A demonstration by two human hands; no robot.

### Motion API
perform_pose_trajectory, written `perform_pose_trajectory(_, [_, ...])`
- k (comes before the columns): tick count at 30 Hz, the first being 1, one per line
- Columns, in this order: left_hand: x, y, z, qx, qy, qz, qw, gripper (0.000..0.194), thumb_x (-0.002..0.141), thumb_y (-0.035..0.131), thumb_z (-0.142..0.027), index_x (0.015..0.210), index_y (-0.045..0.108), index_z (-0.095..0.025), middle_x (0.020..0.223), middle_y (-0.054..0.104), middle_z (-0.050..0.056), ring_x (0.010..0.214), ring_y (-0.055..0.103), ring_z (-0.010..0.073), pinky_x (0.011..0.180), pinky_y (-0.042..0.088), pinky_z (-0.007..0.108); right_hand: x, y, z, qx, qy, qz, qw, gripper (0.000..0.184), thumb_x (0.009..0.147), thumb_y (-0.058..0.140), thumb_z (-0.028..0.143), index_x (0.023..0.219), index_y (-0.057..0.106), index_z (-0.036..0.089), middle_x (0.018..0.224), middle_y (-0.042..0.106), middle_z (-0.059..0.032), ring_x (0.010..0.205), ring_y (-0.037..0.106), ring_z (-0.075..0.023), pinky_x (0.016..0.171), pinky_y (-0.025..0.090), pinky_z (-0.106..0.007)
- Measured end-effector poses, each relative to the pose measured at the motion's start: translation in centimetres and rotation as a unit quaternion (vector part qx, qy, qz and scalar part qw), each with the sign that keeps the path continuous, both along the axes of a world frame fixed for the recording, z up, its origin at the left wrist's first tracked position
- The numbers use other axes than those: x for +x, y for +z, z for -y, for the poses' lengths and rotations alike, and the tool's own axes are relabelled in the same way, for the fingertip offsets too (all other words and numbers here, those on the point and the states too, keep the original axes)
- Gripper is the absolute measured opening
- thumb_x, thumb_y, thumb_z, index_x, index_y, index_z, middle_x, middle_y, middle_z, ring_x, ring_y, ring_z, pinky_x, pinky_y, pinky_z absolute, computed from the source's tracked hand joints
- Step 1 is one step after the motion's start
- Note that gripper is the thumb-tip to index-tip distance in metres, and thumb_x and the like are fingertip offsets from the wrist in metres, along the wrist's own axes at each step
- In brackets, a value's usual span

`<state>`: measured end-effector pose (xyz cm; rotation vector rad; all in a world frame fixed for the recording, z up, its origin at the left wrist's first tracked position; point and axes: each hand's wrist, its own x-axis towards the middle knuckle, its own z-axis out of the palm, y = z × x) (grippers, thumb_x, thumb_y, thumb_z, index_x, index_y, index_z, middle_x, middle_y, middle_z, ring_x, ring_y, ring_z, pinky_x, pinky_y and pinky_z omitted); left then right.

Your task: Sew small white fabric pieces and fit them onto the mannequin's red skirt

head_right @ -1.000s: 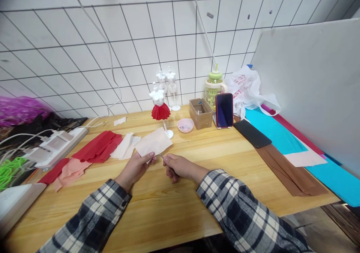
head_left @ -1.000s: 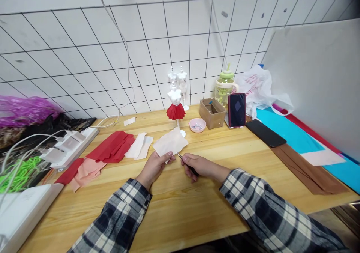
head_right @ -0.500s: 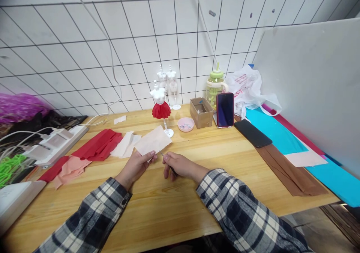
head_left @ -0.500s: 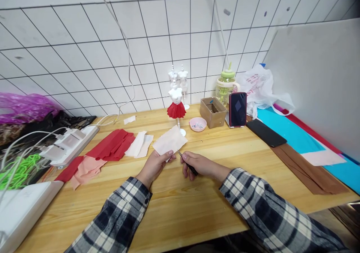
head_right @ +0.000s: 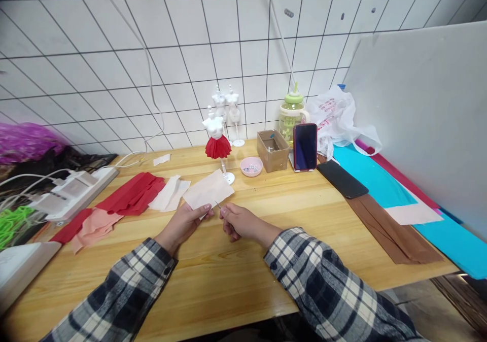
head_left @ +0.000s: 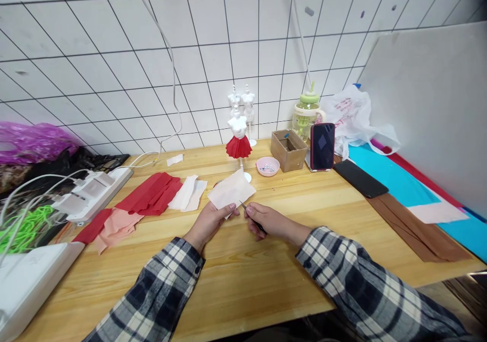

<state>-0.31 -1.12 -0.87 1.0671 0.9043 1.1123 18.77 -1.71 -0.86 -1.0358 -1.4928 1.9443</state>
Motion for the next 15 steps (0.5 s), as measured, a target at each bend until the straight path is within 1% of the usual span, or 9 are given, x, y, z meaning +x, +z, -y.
perform_pose_trajectory(2, [-0.06, -0.11, 0.00, 0.004, -0.003, -0.011, 1.000, 0.032, 0.070, 0.081, -0.029, 0.095, 0.067, -0.015, 0.076, 0.068, 0.002, 0.063, 0.059, 0.0120, 0.059, 0.044, 0.023, -0.03, 0.11, 0.03, 0.002, -0.002, 0.005, 1.000, 0.031, 0.096, 0.040, 0.051, 0.086, 0.042, 0.021, 0.050, 0.048, 0.0092, 0.035, 0.038, -0.0062, 0.045, 0.045, -0.022])
perform_pose_trajectory(5, [-0.12, -0.24, -0.02, 0.004, -0.006, -0.022, 1.000, 0.046, 0.070, 0.081, -0.032, 0.111, 0.065, -0.016, 0.081, 0.070, 0.003, 0.064, 0.061, 0.0142, 0.060, 0.044, 0.025, -0.08, 0.22, 0.07, 0.006, -0.004, 0.004, 1.000, 0.030, 0.096, 0.040, 0.050, 0.086, 0.042, 0.021, 0.050, 0.048, 0.0092, 0.036, 0.037, -0.0063, 0.045, 0.045, -0.022])
perform_pose_trajectory(7, [-0.16, -0.34, -0.05, 0.004, -0.007, -0.028, 1.000, 0.052, 0.070, 0.081, -0.032, 0.116, 0.063, -0.016, 0.084, 0.071, 0.004, 0.065, 0.062, 0.0153, 0.062, 0.045, 0.026, -0.10, 0.27, 0.08, 0.005, -0.006, 0.003, 1.000, 0.030, 0.095, 0.041, 0.050, 0.086, 0.041, 0.022, 0.051, 0.049, 0.0092, 0.036, 0.037, -0.0062, 0.045, 0.046, -0.022])
perform_pose_trajectory(11, [-0.36, -0.70, -0.18, 0.017, -0.015, -0.047, 0.999, 0.048, 0.073, 0.079, -0.033, 0.115, 0.063, -0.016, 0.083, 0.071, 0.004, 0.068, 0.062, 0.0164, 0.064, 0.044, 0.026, -0.06, 0.42, 0.08, 0.002, -0.005, 0.006, 1.000, 0.029, 0.095, 0.041, 0.049, 0.085, 0.040, 0.022, 0.051, 0.048, 0.0095, 0.036, 0.037, -0.0061, 0.046, 0.046, -0.022])
perform_pose_trajectory(15, [-0.56, -1.03, -0.29, 0.036, -0.019, -0.080, 0.996, 0.045, 0.076, 0.076, -0.035, 0.115, 0.063, -0.016, 0.074, 0.069, 0.002, 0.067, 0.061, 0.0173, 0.064, 0.044, 0.027, 0.00, 0.62, 0.10, 0.006, -0.004, 0.013, 1.000, 0.026, 0.097, 0.039, 0.045, 0.085, 0.039, 0.022, 0.052, 0.047, 0.0093, 0.037, 0.036, -0.0061, 0.046, 0.046, -0.022])
